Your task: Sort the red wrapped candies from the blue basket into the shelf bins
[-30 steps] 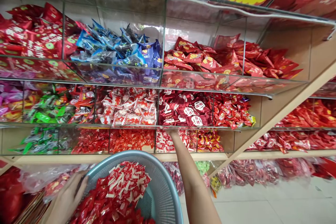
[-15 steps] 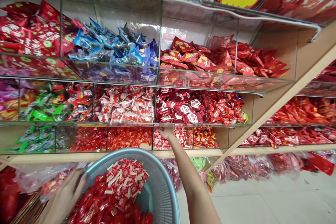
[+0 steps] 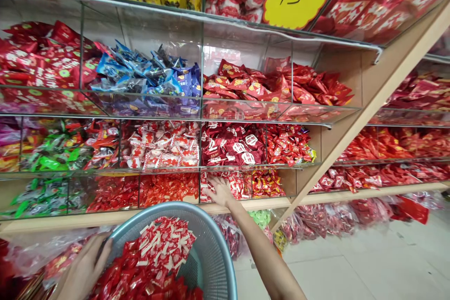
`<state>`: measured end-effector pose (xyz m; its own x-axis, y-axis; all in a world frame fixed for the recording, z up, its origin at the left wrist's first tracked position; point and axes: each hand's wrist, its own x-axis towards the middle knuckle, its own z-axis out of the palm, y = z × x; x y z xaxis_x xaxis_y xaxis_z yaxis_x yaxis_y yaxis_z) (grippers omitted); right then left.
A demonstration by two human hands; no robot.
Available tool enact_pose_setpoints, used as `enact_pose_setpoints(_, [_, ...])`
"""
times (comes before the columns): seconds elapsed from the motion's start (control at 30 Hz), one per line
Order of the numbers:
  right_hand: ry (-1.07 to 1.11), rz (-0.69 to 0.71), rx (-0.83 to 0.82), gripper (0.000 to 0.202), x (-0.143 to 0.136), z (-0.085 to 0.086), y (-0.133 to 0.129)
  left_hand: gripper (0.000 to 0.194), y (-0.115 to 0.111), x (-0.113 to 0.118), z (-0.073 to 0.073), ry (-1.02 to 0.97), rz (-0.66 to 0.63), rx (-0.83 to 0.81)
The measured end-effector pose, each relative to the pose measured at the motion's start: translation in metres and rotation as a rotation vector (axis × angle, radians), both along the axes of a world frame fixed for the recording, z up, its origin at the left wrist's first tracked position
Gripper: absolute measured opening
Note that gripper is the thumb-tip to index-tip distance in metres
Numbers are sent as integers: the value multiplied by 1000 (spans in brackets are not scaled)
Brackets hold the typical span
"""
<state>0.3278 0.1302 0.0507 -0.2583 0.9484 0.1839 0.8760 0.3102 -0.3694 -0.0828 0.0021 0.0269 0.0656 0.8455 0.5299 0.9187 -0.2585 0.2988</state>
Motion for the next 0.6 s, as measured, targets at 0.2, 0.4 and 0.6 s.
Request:
enact_pose_setpoints(0.2, [22, -420, 8, 48, 38, 16, 2, 29, 1, 0, 0, 5, 8, 13])
enact_pose_setpoints(0.4, [-31, -653, -216, 63, 31, 12, -2, 29, 1, 0, -3, 13, 4, 3])
enact_pose_setpoints(0.6, [8, -530, -286, 63, 0, 9, -2, 30, 0, -2, -7, 12, 8, -44])
